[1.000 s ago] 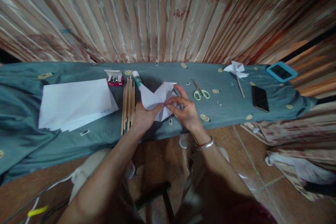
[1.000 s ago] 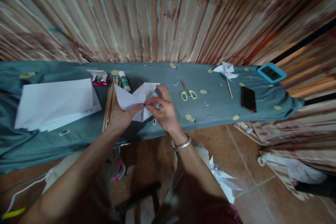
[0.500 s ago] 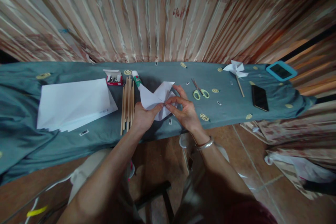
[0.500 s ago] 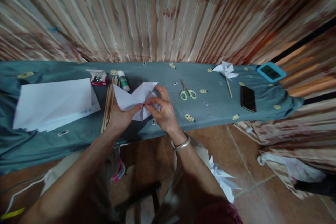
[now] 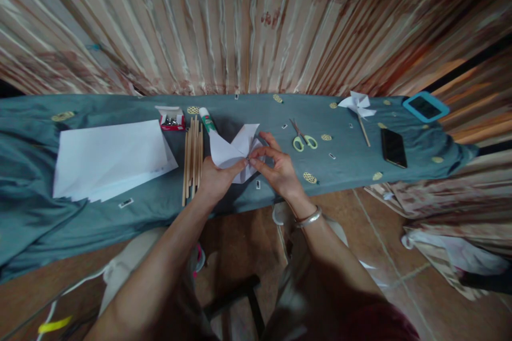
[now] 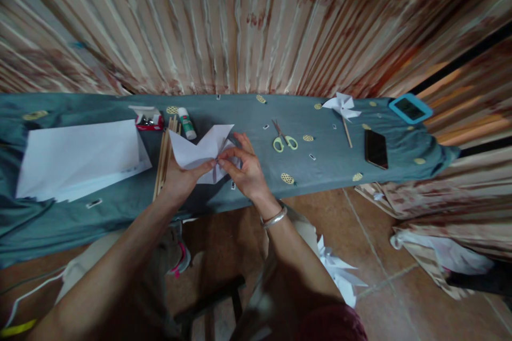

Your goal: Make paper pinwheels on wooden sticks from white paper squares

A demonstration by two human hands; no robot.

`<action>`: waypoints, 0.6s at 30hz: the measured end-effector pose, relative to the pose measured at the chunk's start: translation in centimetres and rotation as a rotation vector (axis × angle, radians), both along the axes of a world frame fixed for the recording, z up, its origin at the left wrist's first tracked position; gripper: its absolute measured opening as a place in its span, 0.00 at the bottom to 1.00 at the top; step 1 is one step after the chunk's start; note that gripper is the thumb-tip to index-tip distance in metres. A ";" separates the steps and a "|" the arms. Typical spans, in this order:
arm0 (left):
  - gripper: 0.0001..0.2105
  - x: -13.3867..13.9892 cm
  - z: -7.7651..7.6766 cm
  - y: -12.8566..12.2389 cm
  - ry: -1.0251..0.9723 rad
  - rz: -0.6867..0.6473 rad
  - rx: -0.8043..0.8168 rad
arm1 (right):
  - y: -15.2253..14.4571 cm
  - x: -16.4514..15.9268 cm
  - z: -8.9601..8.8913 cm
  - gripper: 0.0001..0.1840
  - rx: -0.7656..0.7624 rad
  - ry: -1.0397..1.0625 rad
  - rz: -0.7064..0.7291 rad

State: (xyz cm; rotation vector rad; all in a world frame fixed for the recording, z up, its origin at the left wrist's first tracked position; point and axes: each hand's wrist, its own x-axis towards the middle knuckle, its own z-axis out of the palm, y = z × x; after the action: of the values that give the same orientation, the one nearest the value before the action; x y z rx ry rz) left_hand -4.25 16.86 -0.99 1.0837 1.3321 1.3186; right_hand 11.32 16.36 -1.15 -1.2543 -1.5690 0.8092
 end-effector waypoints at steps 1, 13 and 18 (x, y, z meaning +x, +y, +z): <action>0.16 0.0 0.1 0.0 0.004 0.002 0.005 | 0.0 0.0 0.0 0.09 0.000 -0.003 -0.003; 0.17 -0.5 0.0 0.0 0.013 -0.034 -0.035 | -0.4 -0.6 0.3 0.13 0.016 -0.015 -0.070; 0.16 -0.6 1.1 -0.4 0.097 -0.008 -0.046 | -0.4 -0.2 0.5 0.43 0.032 0.002 -0.121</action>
State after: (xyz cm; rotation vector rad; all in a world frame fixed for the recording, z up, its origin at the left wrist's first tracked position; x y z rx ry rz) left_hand -4.85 16.46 0.10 1.1320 1.4209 1.2375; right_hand 11.12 15.99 -0.69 -1.3119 -1.4835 0.7054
